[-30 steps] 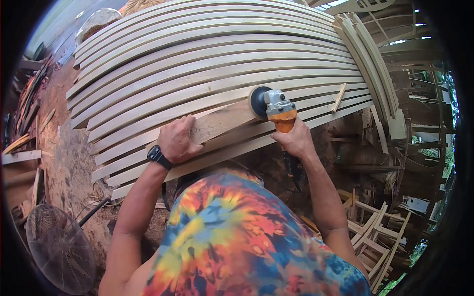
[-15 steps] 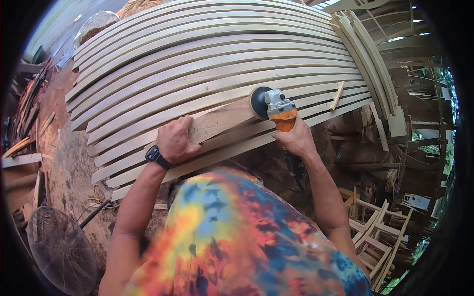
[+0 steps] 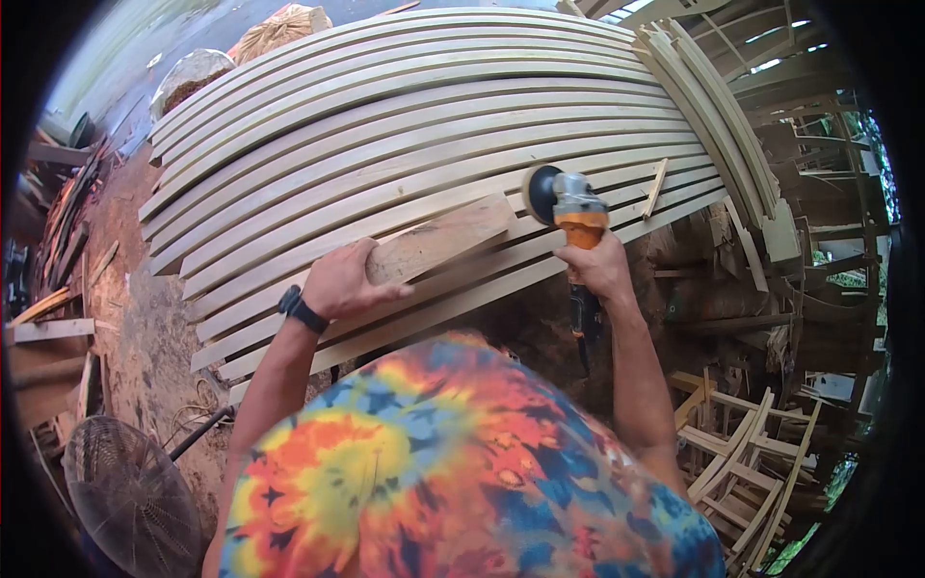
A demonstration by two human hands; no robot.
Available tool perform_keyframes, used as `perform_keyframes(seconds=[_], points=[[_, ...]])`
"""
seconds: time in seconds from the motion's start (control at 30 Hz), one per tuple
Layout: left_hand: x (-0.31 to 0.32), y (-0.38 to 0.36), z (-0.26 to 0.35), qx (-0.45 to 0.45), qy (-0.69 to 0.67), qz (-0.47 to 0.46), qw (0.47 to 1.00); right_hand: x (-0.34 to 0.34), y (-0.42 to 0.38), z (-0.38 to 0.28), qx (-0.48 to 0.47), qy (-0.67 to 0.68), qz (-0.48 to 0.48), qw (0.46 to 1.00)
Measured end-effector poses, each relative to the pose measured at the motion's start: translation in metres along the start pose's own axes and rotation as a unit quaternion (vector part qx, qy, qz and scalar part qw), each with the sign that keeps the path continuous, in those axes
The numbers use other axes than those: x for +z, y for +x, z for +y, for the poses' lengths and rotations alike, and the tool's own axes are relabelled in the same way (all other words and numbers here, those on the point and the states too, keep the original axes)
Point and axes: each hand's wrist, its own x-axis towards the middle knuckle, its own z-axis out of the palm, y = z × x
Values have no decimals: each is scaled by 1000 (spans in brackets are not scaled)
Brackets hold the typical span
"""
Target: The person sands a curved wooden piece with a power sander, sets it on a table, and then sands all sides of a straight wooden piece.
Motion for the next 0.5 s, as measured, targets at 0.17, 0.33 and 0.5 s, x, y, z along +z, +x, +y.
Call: perform_keyframes(seconds=[0.17, 0.33, 0.5], points=[[5, 72, -9, -66, -131, -194, 970, -5, -23, 7, 2, 176, 62, 982], [-6, 90, -4, -102, -265, -158, 946, -1, -32, 21, 15, 267, 73, 961], [-34, 98, -13, -205, -712, 68, 668, -1, -39, 26, 21, 293, 72, 953]])
